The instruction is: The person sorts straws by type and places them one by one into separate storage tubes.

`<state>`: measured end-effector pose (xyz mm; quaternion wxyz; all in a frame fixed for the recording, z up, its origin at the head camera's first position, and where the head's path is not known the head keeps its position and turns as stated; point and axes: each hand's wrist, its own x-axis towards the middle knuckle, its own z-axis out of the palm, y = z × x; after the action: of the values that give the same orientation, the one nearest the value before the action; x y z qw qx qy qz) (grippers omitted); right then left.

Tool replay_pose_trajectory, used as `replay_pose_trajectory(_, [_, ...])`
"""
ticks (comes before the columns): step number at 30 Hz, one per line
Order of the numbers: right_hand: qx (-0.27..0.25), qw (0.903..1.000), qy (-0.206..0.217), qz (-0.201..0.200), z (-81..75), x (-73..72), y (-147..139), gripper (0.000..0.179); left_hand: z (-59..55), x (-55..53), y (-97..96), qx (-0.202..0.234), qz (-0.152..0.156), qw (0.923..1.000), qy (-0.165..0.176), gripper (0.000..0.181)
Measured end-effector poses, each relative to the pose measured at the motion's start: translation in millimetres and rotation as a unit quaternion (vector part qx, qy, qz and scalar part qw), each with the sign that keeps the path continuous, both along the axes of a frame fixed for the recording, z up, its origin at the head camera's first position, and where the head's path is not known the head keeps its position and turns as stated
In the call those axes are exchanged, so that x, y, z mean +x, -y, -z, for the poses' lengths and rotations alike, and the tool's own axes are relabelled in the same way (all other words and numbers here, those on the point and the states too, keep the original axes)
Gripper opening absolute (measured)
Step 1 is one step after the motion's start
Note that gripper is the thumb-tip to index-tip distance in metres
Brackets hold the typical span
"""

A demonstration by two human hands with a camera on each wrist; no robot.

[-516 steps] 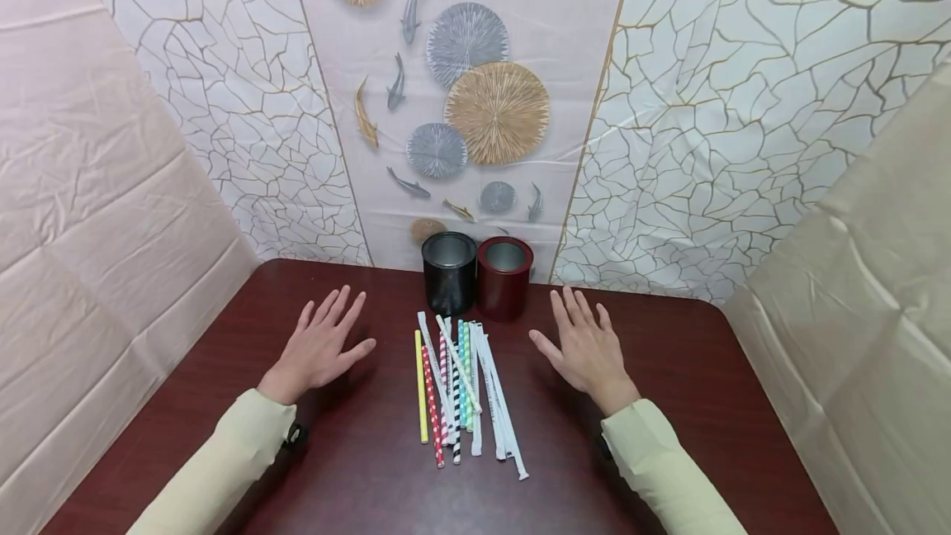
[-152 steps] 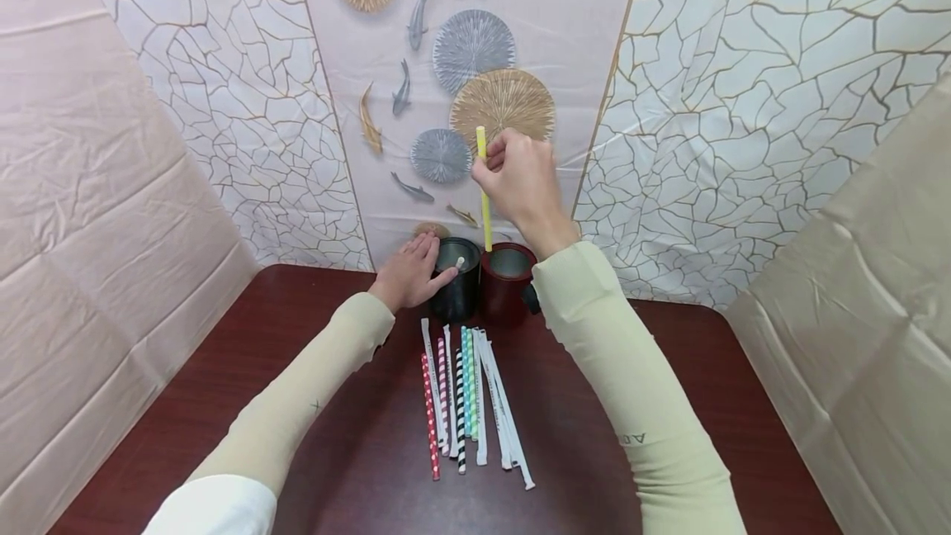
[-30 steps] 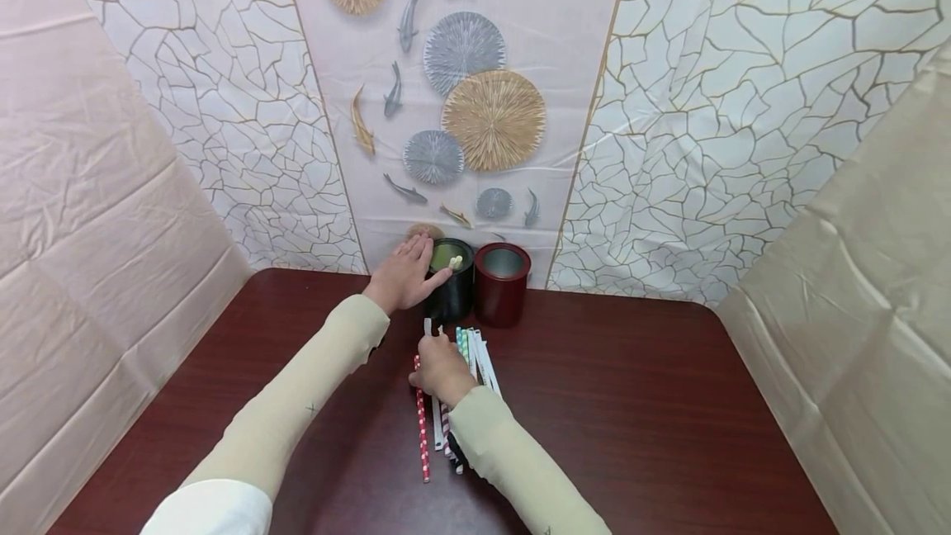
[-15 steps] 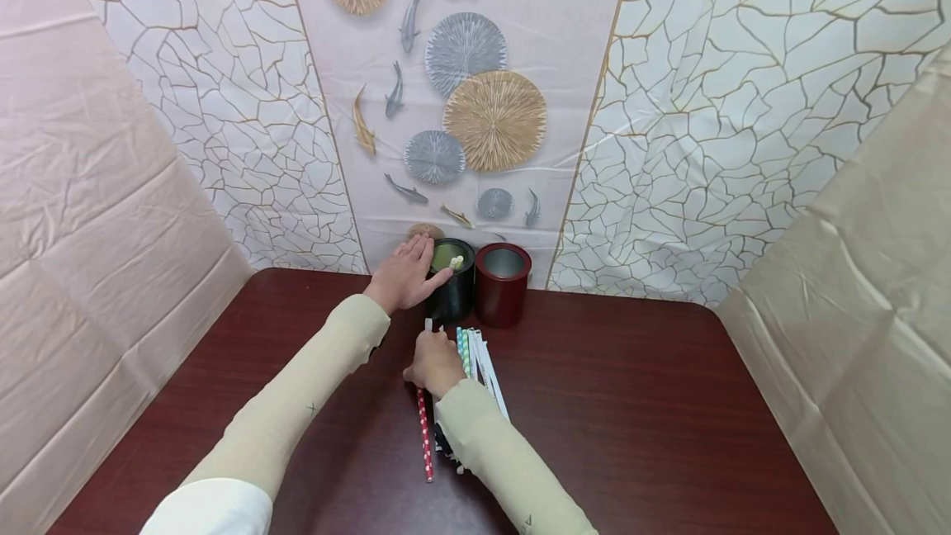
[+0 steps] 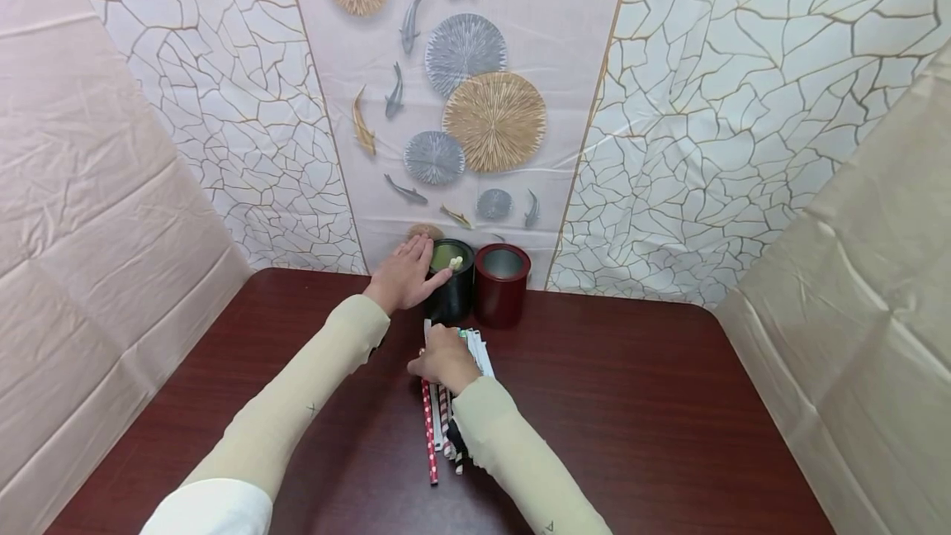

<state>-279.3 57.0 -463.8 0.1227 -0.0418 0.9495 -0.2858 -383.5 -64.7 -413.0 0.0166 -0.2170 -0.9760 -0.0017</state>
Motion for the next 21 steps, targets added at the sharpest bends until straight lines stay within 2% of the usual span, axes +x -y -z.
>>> replay_pose_trajectory(9, [0.013, 0.9998, -0.014, -0.006, -31.8, 9.4, -20.1, 0.032, 0.3, 0.4, -1.2, -0.009, -0.008, 0.9999, -0.003, 0.088])
replay_pose_trajectory(13, [0.015, 0.9991, -0.038, -0.015, -46.4, 15.6, -33.3, 0.048, 1.5, 0.6, -2.6, -0.005, -0.001, 1.0, -0.001, 0.088])
replay_pose_trajectory(16, [0.003, 0.9979, -0.062, -0.019, -57.6, 20.6, -43.6, 0.055, 1.2, 0.9, -2.5, 0.0, 0.003, 1.0, -0.002, 0.088])
replay_pose_trajectory(21, [0.007, 0.9946, -0.102, -0.022, -72.6, 24.8, -56.4, 0.046, 0.1, 0.9, -1.0, 0.002, -0.003, 1.0, -0.005, 0.088])
